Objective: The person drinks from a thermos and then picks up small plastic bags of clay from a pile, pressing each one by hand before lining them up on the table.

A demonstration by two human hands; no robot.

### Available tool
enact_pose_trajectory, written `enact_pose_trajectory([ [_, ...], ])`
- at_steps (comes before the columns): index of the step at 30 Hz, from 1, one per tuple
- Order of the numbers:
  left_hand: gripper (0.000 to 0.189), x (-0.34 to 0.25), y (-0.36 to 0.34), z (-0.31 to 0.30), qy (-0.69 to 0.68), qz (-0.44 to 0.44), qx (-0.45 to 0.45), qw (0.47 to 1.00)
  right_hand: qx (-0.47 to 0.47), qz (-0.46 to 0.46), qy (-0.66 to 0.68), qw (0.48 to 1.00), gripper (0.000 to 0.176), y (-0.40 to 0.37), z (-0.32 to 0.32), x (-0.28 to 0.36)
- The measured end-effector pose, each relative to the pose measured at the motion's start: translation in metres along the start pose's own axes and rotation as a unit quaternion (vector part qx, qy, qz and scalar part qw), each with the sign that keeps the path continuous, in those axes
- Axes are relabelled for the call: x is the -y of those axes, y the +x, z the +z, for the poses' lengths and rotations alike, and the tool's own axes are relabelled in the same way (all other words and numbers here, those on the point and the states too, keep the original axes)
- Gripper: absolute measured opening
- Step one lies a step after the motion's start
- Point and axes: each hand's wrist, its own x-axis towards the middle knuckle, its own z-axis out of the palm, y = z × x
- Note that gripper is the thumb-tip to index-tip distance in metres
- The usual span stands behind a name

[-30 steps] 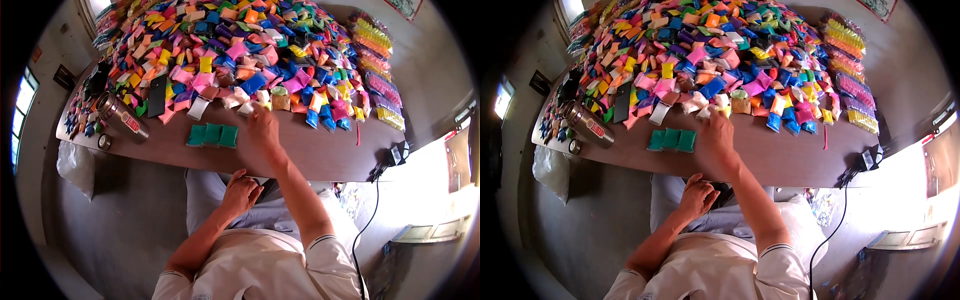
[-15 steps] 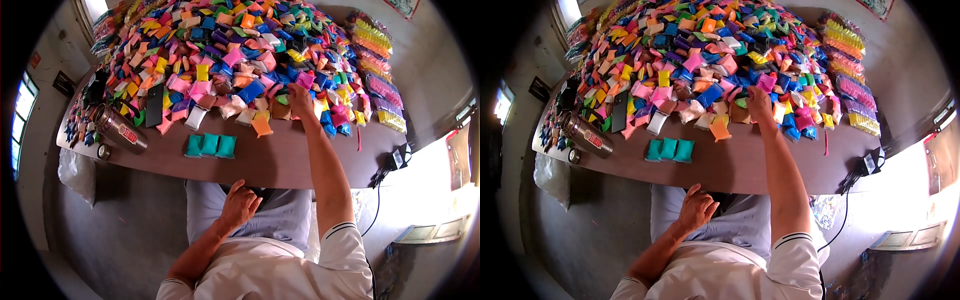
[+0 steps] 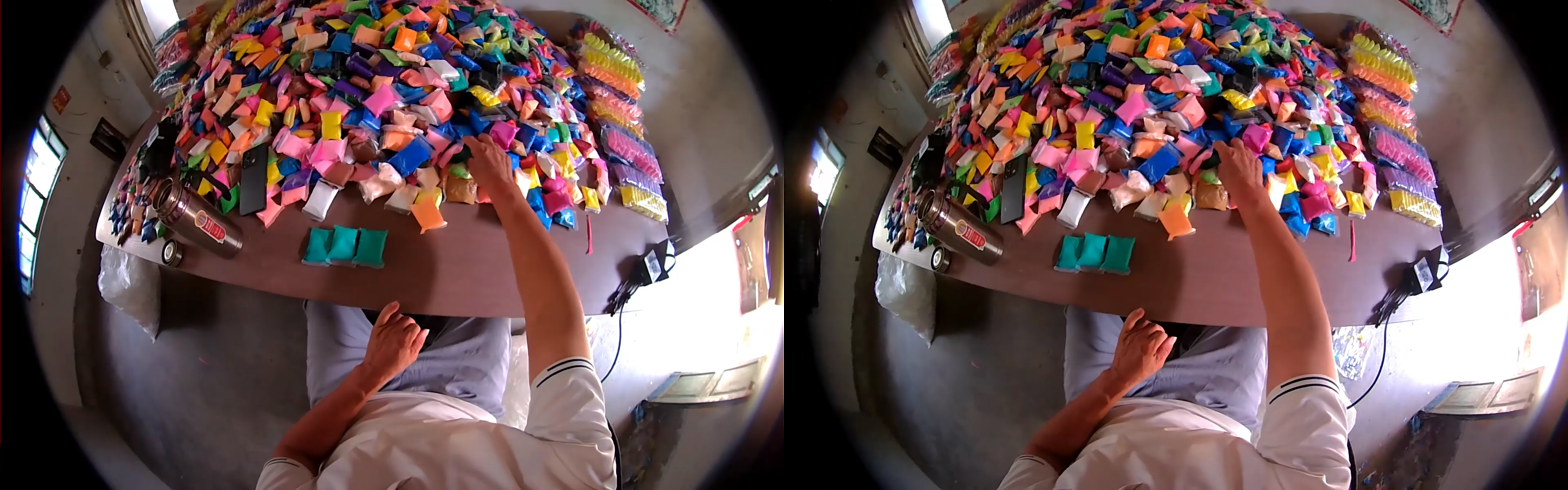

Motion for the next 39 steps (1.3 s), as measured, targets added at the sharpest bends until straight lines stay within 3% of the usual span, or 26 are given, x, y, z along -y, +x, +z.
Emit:
enact_pose_trajectory([
  [7, 0.024, 0.001, -0.002, 0.003, 0.019, 0.001, -0.002, 1.0, -0.05, -0.068, -0.059, 0.995, 0.026, -0.002, 0.005, -0.01],
  [9, 0.025, 0.001, -0.002, 0.003, 0.031, 0.004, 0.0, 1.0, -0.193, -0.043, 0.139, 0.97, 0.024, 0.0, 0.008, -0.015],
  [11, 0.023, -0.001, -0.002, 0.001, 0.016, -0.003, 0.004, 1.0, -0.239, -0.016, 0.173, 0.955, 0.024, 0.01, 0.003, -0.021],
  [13, 0.022, -0.002, -0.001, 0.002, 0.0, -0.006, 0.01, 1.0, -0.134, 0.12, 0.443, 0.878, 0.023, 0.012, -0.022, -0.019],
  [15, 0.02, -0.003, -0.001, 0.005, 0.011, -0.009, -0.006, 1.0, -0.079, 0.133, 0.638, 0.755, 0.022, 0.008, -0.044, -0.015],
  [17, 0.02, -0.004, 0.0, 0.004, 0.007, -0.007, -0.007, 1.0, -0.048, 0.151, 0.72, 0.675, 0.017, -0.001, -0.061, -0.009],
  [18, 0.02, -0.005, 0.0, 0.003, 0.006, -0.008, -0.009, 1.0, -0.048, 0.151, 0.72, 0.676, 0.017, -0.007, -0.062, -0.009],
  [20, 0.02, -0.004, 0.0, 0.002, -0.002, -0.009, -0.008, 1.0, -0.023, 0.15, 0.779, 0.608, 0.014, -0.024, -0.062, -0.007],
  [23, 0.022, -0.004, 0.001, 0.001, -0.022, -0.006, -0.018, 1.0, 0.017, 0.183, 0.788, 0.587, 0.012, -0.069, -0.07, 0.014],
  [27, 0.025, -0.007, 0.003, -0.003, -0.074, -0.025, -0.016, 0.997, 0.061, 0.242, 0.728, 0.639, 0.008, -0.138, -0.063, 0.037],
  [29, 0.026, -0.008, 0.003, -0.007, -0.09, -0.03, -0.017, 0.995, 0.109, 0.212, 0.727, 0.644, 0.012, -0.175, -0.057, 0.042],
  [33, 0.026, -0.011, 0.007, -0.015, -0.187, -0.066, -0.011, 0.98, 0.098, 0.254, 0.757, 0.594, 0.021, -0.235, -0.07, 0.083],
  [35, 0.025, -0.011, 0.006, -0.014, -0.236, -0.081, -0.039, 0.968, 0.092, 0.282, 0.683, 0.668, 0.026, -0.264, -0.061, 0.087],
  [39, 0.026, -0.008, 0.002, -0.011, -0.251, -0.084, -0.032, 0.964, 0.077, 0.31, 0.671, 0.669, 0.027, -0.294, -0.056, 0.102],
])
